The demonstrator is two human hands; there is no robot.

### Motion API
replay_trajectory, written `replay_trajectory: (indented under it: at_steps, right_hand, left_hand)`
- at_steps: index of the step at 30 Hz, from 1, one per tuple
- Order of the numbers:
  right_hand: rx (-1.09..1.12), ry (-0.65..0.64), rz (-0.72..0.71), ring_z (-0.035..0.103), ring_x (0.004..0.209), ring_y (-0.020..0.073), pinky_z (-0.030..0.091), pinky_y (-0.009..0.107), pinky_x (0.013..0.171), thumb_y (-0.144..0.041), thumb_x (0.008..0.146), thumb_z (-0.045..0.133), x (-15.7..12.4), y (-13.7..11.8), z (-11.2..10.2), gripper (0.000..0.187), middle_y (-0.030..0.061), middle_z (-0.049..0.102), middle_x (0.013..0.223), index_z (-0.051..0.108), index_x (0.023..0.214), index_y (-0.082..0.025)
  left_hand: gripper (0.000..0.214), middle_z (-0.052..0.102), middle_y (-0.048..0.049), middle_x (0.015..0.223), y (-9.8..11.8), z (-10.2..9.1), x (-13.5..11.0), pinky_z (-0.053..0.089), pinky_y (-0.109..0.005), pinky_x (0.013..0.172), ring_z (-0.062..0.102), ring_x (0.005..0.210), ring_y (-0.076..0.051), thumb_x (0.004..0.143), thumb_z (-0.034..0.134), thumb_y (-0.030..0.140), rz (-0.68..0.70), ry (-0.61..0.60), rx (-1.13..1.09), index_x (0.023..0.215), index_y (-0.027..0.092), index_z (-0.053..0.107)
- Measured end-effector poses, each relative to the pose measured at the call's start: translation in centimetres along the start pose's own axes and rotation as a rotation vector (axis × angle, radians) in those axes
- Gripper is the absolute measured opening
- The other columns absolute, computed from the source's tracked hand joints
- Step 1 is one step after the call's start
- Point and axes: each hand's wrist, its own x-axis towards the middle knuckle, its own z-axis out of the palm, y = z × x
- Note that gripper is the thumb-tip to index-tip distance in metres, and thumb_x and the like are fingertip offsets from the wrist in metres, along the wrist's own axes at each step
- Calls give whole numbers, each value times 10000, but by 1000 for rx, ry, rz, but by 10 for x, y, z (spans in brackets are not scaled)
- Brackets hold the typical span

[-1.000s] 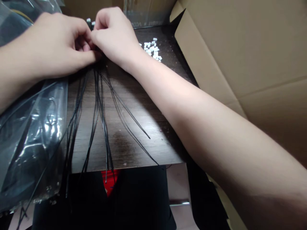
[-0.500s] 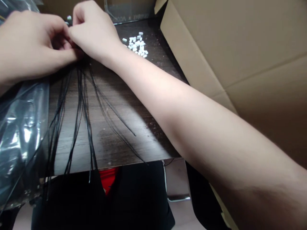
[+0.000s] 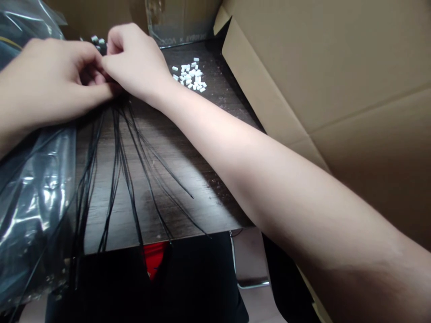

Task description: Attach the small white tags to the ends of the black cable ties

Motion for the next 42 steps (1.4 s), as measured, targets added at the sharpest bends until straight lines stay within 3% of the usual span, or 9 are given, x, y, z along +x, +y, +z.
replay_trajectory:
  at_steps: [2,5,14,18,25,35,42]
  right_hand:
    - [11,-5,-5,595,808,175,379,280,678,-259,671,514,-3,-2,-2,60,-34,656,790,458,649,-254]
    - [15,-17,3,586,790,166,376,283,687,-247,696,520,-8,-6,-5,81,-27,657,781,462,639,-248]
    - [11,-49,18,612,803,182,425,322,726,-237,745,528,-15,-13,-8,130,5,683,782,482,625,-255]
    - [-47,-83,80,636,850,197,481,331,752,-214,766,550,-16,-17,-8,217,-1,691,795,436,594,-280]
    - [-2,-77,113,594,717,189,456,335,655,-196,728,529,-19,-17,-5,162,9,607,691,458,610,-282]
    - [-87,-65,173,639,826,215,516,330,706,-213,759,565,-20,-20,-4,126,24,675,756,503,659,-256]
    - [-68,-66,144,626,769,199,503,321,679,-207,743,550,-19,-16,-3,98,24,672,747,516,662,-251]
  left_hand:
    - [555,540,2,811,15,-5,-2,409,-395,888,601,928,-204,852,353,566,-65,24,89,926,92,631]
    - [572,554,12,839,26,-9,-4,406,-374,890,588,891,-161,821,321,567,-117,-18,69,966,112,638]
    - [395,585,31,807,19,-6,-4,394,-274,813,546,780,-107,780,447,428,-87,-4,4,928,130,660]
    - [278,596,35,796,16,-4,-4,414,-280,817,548,740,-109,793,505,352,-79,3,-35,893,147,664]
    - [246,625,27,774,14,-2,-7,457,-292,807,536,693,-112,816,513,297,-50,17,-66,913,154,689]
    - [265,723,-27,902,14,-2,-7,497,-373,910,658,876,-212,811,540,327,-73,-22,-155,951,171,701]
    - [268,735,-71,912,15,-4,-11,491,-367,834,626,818,-210,848,523,336,-32,-9,-149,947,159,697]
